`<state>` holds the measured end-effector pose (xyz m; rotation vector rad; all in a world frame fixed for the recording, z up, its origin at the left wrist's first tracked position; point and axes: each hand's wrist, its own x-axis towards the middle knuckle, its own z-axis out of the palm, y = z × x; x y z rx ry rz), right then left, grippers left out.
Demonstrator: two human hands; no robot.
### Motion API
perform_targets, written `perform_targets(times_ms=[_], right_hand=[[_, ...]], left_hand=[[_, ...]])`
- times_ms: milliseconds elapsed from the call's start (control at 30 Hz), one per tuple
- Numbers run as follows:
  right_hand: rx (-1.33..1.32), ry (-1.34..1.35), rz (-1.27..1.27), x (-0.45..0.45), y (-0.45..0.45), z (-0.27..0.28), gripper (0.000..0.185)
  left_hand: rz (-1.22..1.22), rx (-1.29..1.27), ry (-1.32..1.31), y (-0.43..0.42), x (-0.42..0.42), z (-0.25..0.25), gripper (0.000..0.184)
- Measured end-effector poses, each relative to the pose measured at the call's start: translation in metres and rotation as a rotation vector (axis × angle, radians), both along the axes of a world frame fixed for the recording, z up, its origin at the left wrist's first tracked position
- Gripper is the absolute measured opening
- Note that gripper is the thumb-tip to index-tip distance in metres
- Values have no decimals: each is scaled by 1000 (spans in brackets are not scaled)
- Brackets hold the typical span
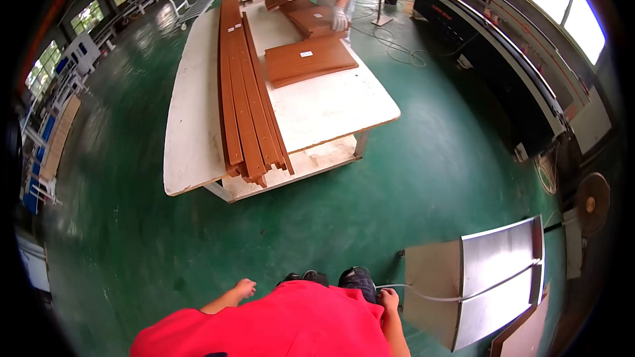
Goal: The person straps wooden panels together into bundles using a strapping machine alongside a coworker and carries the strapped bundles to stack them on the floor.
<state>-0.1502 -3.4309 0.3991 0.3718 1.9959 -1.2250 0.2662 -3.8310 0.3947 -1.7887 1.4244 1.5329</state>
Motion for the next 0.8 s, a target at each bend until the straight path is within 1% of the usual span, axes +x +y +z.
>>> perform_targets(times_ms=[67,100,133,200,233,367,467,500,600,633,733,800], right_hand=[[24,91,149,-21,-21,-18,19],[34,135,221,-31,-28,-25,19],[57,172,266,-40,-35,-32,20],[105,169,325,-55,-62,-1,21],[152,211,365,-71,-66,-10,21],[108,149,433,-152,-82,-22,22],[89,108,447,-205,-105,24,23],[4,28,366,-221,-116,36,25],[-52,-79,256,-273,-126,36,23],[-22,-84,238,-285,-130,43,21],[-25,-119,165,-308,-128,35,20],[16,-129,247,-311,-132,45,21]], left_hand=[[32,20,6,11,-2,-7,32],[-14,9,-7,16,-9,-6,31],[20,14,20,17,-18,-11,31],[90,29,74,26,-37,-25,31],[119,16,86,28,-53,-18,31],[215,-42,142,13,-129,13,30],[248,-99,197,5,-185,38,28],[255,-121,216,2,-206,45,28],[291,-172,279,-8,-254,58,28],[302,-181,299,-9,-267,64,30],[93,-287,298,-21,-291,72,30],[64,-348,315,-34,-311,101,31]])
